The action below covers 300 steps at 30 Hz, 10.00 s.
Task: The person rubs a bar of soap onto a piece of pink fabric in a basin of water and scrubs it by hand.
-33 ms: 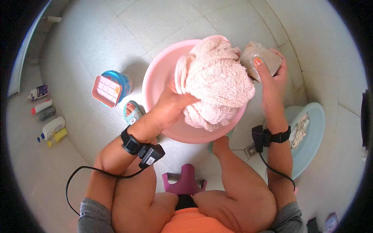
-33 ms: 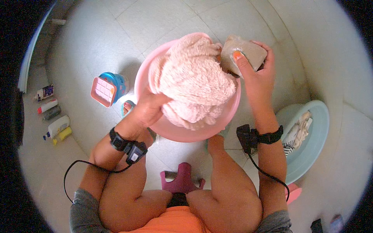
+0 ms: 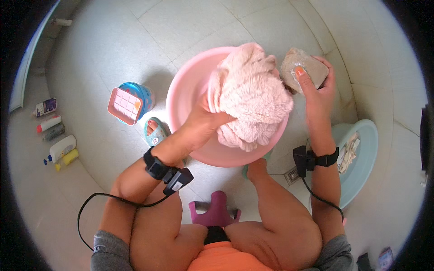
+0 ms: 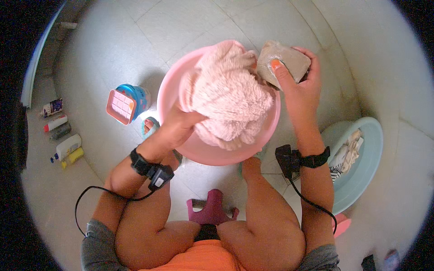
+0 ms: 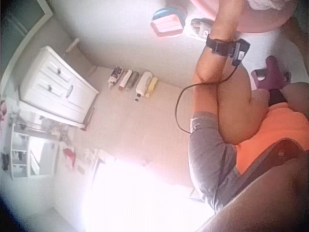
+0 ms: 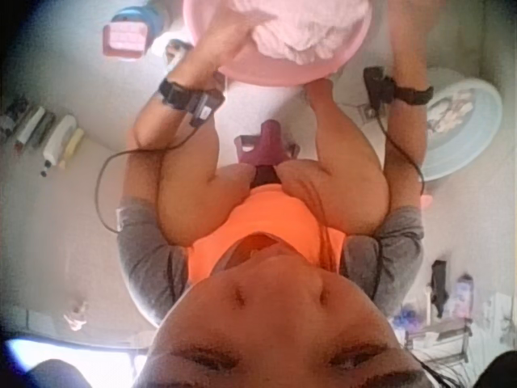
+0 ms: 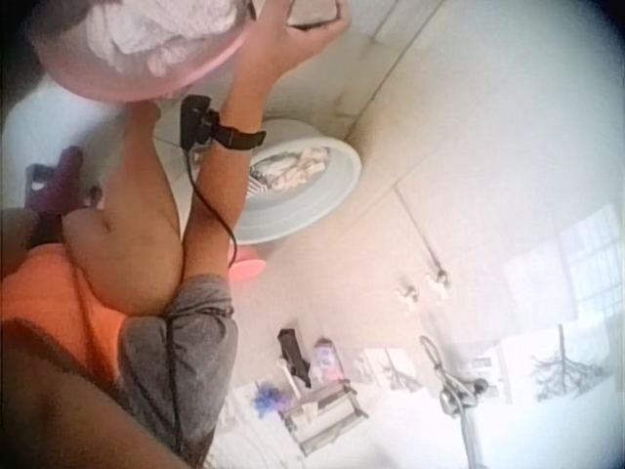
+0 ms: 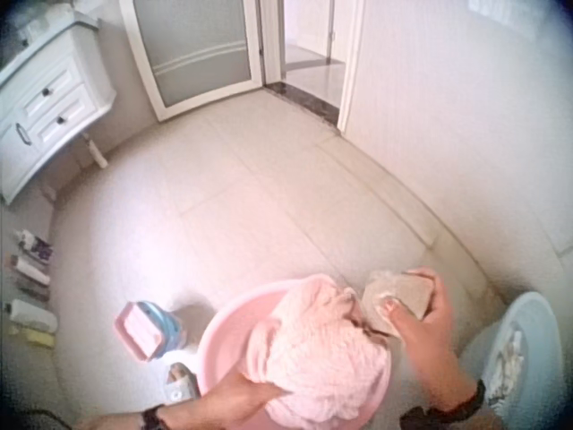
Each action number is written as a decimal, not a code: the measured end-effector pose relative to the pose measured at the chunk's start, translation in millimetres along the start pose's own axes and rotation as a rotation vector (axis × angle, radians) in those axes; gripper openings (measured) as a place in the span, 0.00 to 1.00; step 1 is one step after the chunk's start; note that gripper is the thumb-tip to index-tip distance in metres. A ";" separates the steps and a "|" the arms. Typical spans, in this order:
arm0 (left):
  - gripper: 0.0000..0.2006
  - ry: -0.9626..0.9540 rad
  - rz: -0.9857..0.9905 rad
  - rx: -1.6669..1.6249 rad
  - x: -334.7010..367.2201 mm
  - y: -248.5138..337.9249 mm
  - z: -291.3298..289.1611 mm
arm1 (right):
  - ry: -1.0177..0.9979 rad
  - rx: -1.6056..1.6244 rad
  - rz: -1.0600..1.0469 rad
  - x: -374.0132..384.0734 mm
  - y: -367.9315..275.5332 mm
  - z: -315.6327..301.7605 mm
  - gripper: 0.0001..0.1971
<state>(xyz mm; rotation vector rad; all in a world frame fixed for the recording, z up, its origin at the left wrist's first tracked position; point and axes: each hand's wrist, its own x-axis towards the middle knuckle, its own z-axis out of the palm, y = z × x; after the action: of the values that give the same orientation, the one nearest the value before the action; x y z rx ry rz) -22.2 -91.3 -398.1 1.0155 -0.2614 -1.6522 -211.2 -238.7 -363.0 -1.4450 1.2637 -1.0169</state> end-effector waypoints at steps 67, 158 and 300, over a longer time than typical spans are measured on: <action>0.25 0.048 -0.246 0.535 11.0 -96.3 -143.7 | -0.817 -0.729 -0.159 -106.8 84.6 134.4 0.22; 0.32 0.145 -0.289 -0.025 10.7 -98.9 -138.9 | -0.801 -0.215 0.230 -67.4 107.0 94.1 0.32; 0.20 -0.718 0.062 1.491 15.1 -70.8 -174.0 | -0.719 -0.800 -0.493 -98.1 95.2 122.0 0.18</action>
<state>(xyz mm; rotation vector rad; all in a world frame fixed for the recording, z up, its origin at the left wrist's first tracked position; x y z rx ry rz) 55.6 -23.0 -555.6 1.3035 -2.1878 -1.5664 -126.6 -129.9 -483.7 -2.5253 0.7890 -0.1598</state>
